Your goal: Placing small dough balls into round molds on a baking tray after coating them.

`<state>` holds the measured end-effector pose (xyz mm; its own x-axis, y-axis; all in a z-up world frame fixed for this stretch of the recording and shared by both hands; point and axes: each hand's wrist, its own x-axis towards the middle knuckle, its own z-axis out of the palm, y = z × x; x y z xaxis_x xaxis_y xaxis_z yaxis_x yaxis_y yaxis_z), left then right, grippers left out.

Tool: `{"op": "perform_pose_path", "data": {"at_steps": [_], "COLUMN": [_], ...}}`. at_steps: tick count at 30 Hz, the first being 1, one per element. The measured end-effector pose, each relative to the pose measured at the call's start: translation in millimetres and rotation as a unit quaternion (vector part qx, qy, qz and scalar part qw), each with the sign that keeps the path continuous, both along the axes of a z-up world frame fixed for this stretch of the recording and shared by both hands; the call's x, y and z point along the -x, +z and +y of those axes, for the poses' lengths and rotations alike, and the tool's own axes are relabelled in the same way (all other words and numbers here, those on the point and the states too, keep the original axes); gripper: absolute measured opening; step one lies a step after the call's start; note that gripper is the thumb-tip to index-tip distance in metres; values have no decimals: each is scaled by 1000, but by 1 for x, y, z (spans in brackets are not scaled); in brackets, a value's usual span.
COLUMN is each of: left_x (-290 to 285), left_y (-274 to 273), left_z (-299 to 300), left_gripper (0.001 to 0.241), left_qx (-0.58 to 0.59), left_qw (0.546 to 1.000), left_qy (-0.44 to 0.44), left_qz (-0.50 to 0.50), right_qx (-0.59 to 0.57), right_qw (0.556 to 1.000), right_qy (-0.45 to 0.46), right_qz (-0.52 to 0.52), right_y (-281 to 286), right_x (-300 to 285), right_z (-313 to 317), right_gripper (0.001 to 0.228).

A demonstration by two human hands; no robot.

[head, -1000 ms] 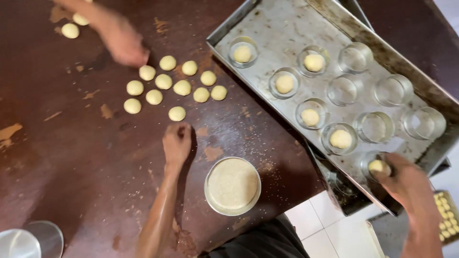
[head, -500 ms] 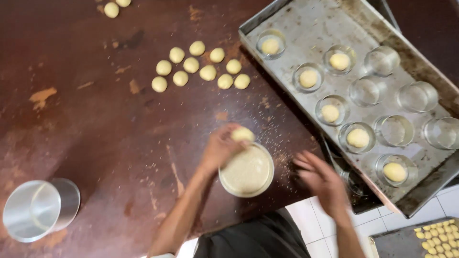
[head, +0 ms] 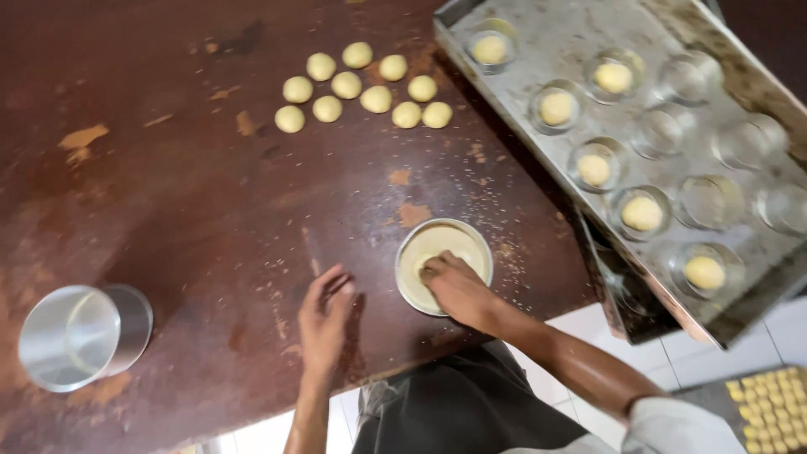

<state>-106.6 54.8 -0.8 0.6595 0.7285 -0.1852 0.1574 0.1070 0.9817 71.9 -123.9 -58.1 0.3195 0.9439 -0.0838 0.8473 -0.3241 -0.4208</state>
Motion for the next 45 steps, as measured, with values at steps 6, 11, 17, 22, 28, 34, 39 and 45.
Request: {"op": "perform_pose_path", "data": {"at_steps": [6, 11, 17, 22, 28, 34, 39, 45], "left_x": [0, -6, -21, -51, -104, -169, -211, -242], "left_y": [3, -13, -22, -27, -48, -60, -81, -123], "left_z": [1, 7, 17, 27, 42, 57, 100, 132], "left_gripper": [39, 38, 36, 35, 37, 27, 23, 64], "left_qx": [54, 92, 82, 82, 34, -104, -317, -385], "left_qw": [996, 995, 996, 996, 999, 993, 936, 889], "left_qy": [-1, 7, 1, 4, -11, -28, 30, 8], "left_qz": [71, 39, 45, 36, 36, 50, 152, 248], "right_qx": [74, -52, -367, -146, -102, 236, 63, -194], "right_qw": [989, 793, 647, 724, 872, 861, 885, 879], "right_qy": [-49, -367, -214, -606, -474, -448, -449, -435], "right_qz": [117, 483, 633, 295, 75, -46, -107, -24], "right_y": [49, 96, 113, 167, 58, 73, 119, 140], "right_x": [-17, -60, -161, -243, -355, -363, -316, -224], "right_z": [14, -23, -135, -153, -214, -189, -195, -174], "right_gripper": [31, 44, 39, 64, 59, 60, 54, 31]}}
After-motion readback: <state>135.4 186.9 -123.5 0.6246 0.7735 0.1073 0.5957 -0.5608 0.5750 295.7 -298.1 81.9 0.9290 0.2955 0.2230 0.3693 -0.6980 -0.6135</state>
